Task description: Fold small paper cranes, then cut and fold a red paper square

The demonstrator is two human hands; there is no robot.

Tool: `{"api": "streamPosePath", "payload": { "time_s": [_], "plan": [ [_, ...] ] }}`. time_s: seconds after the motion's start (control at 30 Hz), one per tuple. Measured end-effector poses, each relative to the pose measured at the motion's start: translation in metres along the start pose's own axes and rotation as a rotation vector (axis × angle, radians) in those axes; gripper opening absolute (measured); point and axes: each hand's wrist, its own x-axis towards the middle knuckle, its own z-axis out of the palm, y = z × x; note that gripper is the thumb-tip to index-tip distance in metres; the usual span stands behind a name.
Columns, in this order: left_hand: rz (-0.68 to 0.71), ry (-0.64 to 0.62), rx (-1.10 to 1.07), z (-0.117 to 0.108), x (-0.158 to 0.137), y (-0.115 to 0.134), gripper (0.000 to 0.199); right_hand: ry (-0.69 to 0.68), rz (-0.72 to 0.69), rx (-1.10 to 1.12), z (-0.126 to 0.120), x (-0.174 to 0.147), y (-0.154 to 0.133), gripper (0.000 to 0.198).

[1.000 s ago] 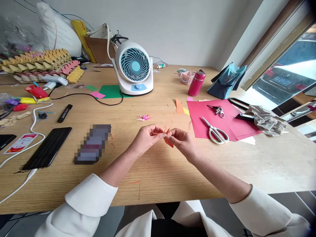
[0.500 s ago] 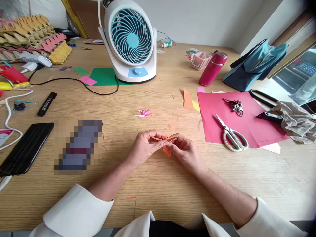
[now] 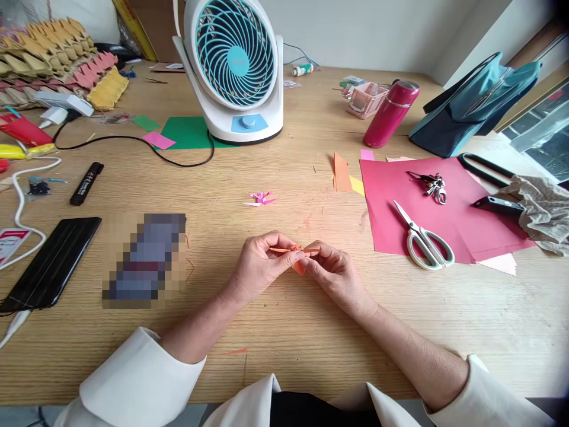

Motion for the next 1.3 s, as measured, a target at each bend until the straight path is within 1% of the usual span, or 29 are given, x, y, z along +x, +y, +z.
{"api": "streamPosePath", "payload": {
  "time_s": [0.07,0.23,0.37,0.5,0.6,0.7,0.87,1.0,1.13,1.23,1.3],
  "plan": [
    [0.002,0.007,-0.001,0.0008,-0.0007,0.0010,0.028,-0.006,-0.030,-0.038,0.0005,-0.0005,-0.0012,0.029],
    [-0.032,-0.062,-0.078,0.0010,0.0000,-0.0002,0.032,0.024,-0.068,-0.087,0.0024,-0.0026,0.0018,0.030],
    [-0.001,-0.053,-0.056,0.0003,0.0000,-0.0013,0.029,0.025,-0.064,-0.113,0.0030,-0.0039,0.0047,0.028],
    [-0.007,-0.036,0.004,-0.0001,-0.0018,-0.0014,0.025,0.003,-0.070,-0.088,0.0041,-0.0044,0.0048,0.025],
    [0.016,-0.028,0.010,0.0001,-0.0029,-0.0014,0.022,-0.009,-0.046,-0.118,0.0047,-0.0041,0.0049,0.027],
    [0.020,-0.033,-0.027,0.0011,-0.0037,0.0000,0.023,-0.019,-0.017,-0.122,0.0044,-0.0031,0.0049,0.031],
    [-0.020,0.007,-0.160,0.0020,-0.0047,0.0021,0.026,-0.040,0.006,-0.115,0.0036,-0.0021,0.0005,0.039],
    [-0.031,-0.024,-0.173,0.0006,-0.0053,-0.0010,0.024,-0.056,-0.046,-0.189,0.0053,-0.0039,-0.0003,0.038],
    [-0.102,-0.074,-0.163,-0.0025,-0.0035,-0.0032,0.023,-0.035,-0.135,-0.203,0.0064,-0.0049,0.0023,0.038],
    [-0.145,-0.115,-0.156,-0.0041,-0.0020,-0.0014,0.024,-0.010,-0.155,-0.294,0.0052,-0.0052,0.0028,0.036],
    [-0.140,-0.122,-0.128,-0.0040,-0.0019,0.0006,0.025,-0.010,-0.166,-0.337,0.0042,-0.0054,0.0027,0.036]
  ]
}}
